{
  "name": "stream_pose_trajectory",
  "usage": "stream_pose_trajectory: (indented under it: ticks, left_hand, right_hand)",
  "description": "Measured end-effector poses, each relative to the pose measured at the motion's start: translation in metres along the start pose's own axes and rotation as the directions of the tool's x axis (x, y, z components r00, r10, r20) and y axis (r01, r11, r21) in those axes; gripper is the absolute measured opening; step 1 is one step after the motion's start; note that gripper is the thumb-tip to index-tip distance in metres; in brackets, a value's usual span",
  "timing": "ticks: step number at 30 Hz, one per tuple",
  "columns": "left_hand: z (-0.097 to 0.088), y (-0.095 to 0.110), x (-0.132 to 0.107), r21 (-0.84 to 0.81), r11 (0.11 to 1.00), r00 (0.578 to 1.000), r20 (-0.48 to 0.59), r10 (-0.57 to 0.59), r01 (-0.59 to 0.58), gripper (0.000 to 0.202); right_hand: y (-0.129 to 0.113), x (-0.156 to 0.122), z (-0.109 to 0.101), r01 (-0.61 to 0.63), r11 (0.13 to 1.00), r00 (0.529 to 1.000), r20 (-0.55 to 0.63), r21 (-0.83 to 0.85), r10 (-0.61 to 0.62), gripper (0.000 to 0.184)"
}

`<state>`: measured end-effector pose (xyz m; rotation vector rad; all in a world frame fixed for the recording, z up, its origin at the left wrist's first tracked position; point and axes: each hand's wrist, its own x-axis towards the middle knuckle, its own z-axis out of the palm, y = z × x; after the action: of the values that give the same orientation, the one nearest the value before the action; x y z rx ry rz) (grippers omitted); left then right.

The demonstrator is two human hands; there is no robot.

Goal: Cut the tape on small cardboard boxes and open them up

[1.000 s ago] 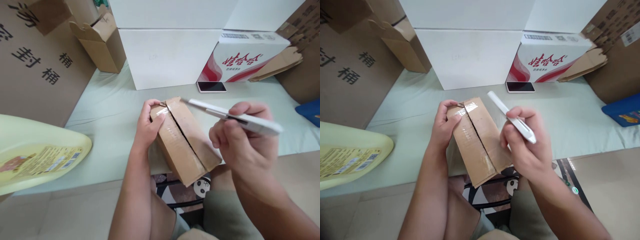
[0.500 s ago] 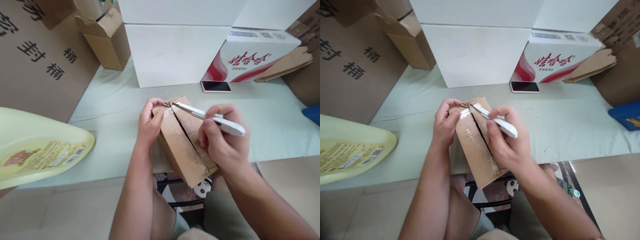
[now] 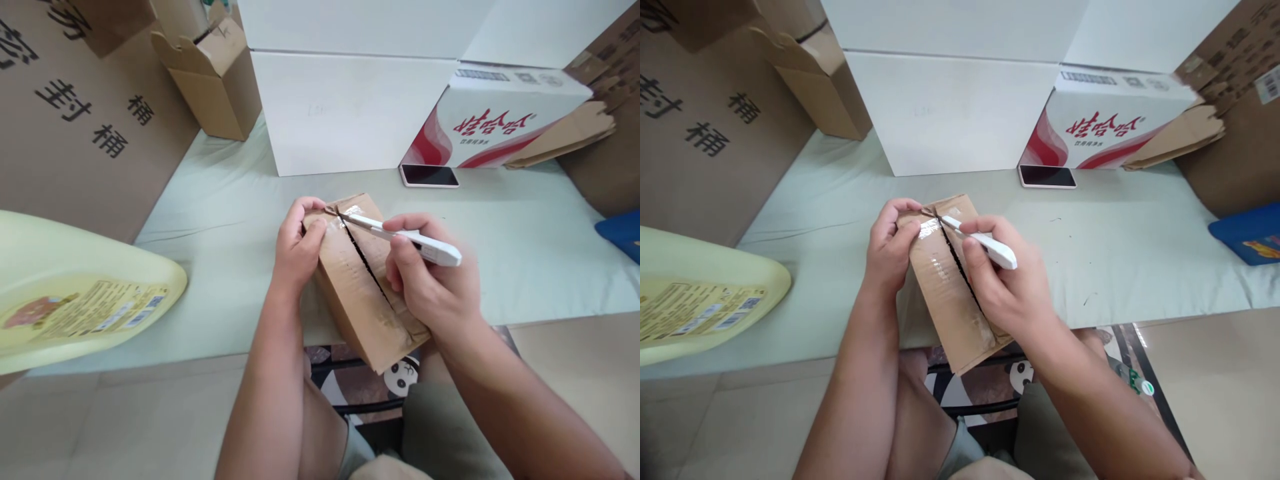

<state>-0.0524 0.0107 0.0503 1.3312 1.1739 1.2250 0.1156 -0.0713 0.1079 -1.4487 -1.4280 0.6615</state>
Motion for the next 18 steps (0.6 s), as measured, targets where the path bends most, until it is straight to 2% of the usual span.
stream_pose_trajectory:
  ticks: [4, 9, 14, 18]
  left_hand:
    - [0.002, -0.002, 0.001, -0.058, 0.997, 0.999, -0.011, 0.050, -0.051, 0.016]
    - [0.008, -0.006, 0.004, -0.107, 0.992, 0.997, -0.049, 0.061, -0.066, 0.016]
    - [0.012, -0.008, 0.006, -0.141, 0.981, 0.988, -0.089, 0.125, -0.137, 0.016]
    - [0.013, -0.006, 0.006, -0.199, 0.963, 0.978, -0.132, 0.159, -0.183, 0.021]
  right_hand:
    - [-0.001, -0.001, -0.001, 0.009, 1.000, 0.999, -0.044, 0.022, -0.008, 0.031]
    - [-0.001, -0.001, 0.000, -0.016, 0.999, 1.000, 0.001, 0.041, 0.016, 0.035]
    - [0.003, -0.003, -0.002, 0.061, 0.971, 0.991, -0.127, 0.230, -0.032, 0.031]
    - [0.005, -0.002, 0.000, 0.140, 0.911, 0.987, -0.133, 0.389, -0.094, 0.029]
